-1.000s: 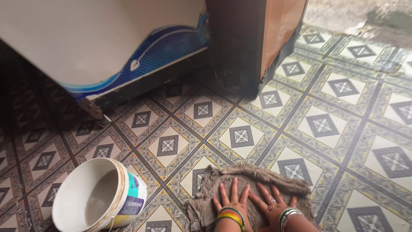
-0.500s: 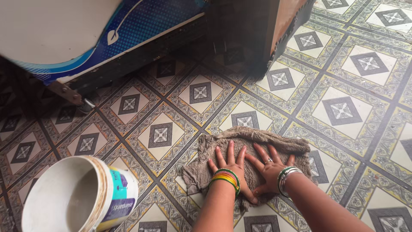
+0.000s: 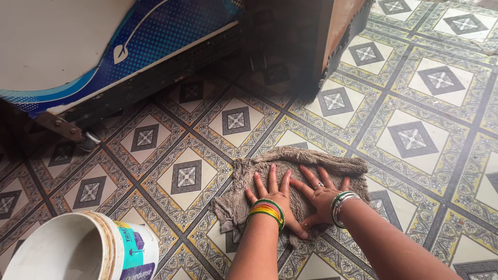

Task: The person scrubs the tiled floor by hand using a damp cloth and periodically rinses the cloth in a white bucket of water.

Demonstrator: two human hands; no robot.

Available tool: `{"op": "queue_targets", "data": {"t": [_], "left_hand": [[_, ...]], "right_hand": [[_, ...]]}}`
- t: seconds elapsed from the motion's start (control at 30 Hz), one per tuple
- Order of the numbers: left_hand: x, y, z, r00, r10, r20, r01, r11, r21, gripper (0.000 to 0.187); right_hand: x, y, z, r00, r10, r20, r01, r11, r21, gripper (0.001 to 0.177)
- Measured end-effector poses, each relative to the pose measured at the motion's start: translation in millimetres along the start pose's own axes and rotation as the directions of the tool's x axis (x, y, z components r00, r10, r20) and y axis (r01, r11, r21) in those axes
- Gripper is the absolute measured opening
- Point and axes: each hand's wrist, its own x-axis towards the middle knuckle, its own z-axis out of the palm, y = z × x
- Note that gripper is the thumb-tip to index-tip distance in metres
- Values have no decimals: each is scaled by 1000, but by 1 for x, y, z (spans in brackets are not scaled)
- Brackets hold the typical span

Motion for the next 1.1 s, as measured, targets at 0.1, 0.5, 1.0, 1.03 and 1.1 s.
{"op": "queue_targets", "data": {"t": [0.1, 0.5, 1.0, 1.03, 1.1], "left_hand": [[1, -2, 4, 999, 13, -31, -14, 1000, -24, 176], [-72, 36, 91, 989, 145, -1, -145, 986, 81, 173], [-100, 94, 127, 964, 245, 106, -257, 959, 118, 179], [-98, 94, 125, 964, 242, 105, -254, 959, 121, 180], [-97, 95, 124, 965, 235, 116, -249, 960, 127, 181]], "right_hand": [[5, 2, 6, 1000, -3, -13, 3, 1000, -5, 132], [-86, 5, 112, 988, 144, 56, -146, 989, 21, 122], [-154, 21, 142, 926, 300, 230, -316, 948, 36, 121], [-153, 21, 141, 928, 305, 215, -321, 946, 45, 121], [-153, 20, 144, 929, 313, 196, -330, 942, 65, 121]]}}
